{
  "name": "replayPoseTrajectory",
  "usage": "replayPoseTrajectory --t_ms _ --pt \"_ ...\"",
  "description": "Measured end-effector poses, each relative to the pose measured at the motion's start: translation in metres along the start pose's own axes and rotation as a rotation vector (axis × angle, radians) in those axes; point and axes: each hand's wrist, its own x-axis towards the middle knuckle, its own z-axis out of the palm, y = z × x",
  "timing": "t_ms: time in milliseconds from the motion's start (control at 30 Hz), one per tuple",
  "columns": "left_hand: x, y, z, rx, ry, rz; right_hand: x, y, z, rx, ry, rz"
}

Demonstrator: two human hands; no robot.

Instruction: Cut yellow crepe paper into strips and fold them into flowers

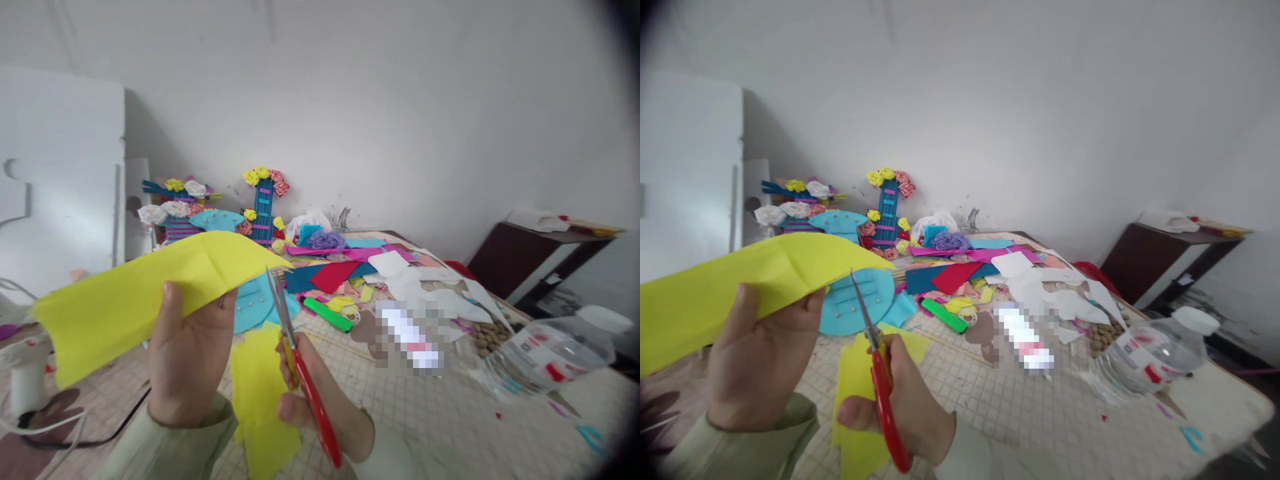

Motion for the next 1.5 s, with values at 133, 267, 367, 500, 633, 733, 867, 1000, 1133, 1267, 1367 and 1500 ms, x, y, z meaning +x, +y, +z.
replayPoseTrajectory --t_ms 133,267,367,500,633,733,867,1000,1133,1267,1367,1500 --pt "0.005 -0.004 -0.002 0.023 -0.001 -0.04 0.001 0.016 -0.005 -0.047 -0.063 0.041" --pt "0.005 -0.013 0.0 0.049 0.015 -0.058 -0.005 0.022 -0.009 -0.035 -0.018 0.074" --pt "0.0 -0.023 0.002 0.061 -0.003 -0.05 -0.008 0.012 -0.011 0.011 -0.025 0.089" --pt "-0.011 -0.037 0.003 0.048 -0.002 -0.148 -0.006 0.003 -0.014 0.026 -0.031 0.094" --pt "-0.019 -0.043 0.004 0.068 0.045 -0.18 -0.002 0.011 -0.017 0.04 -0.008 0.089" --pt "-0.022 -0.044 0.004 0.095 0.048 -0.199 -0.003 0.012 -0.018 0.011 -0.017 0.107" --pt "-0.022 -0.046 0.003 0.098 0.011 -0.233 -0.006 0.0 -0.017 -0.014 -0.038 0.11" --pt "-0.024 -0.05 0.001 0.065 0.019 -0.257 -0.006 -0.003 -0.016 0.046 -0.032 0.1" --pt "-0.027 -0.052 0.001 0.018 0.072 -0.349 -0.006 0.001 -0.016 0.069 -0.032 0.097" --pt "-0.03 -0.055 -0.003 0.026 0.109 -0.414 -0.008 0.001 -0.016 0.093 -0.023 0.102" --pt "-0.033 -0.057 -0.006 0.036 0.069 -0.427 -0.009 -0.002 -0.016 0.094 -0.02 0.104" --pt "-0.034 -0.059 -0.005 0.018 0.085 -0.414 -0.008 -0.001 -0.016 0.086 -0.02 0.114"
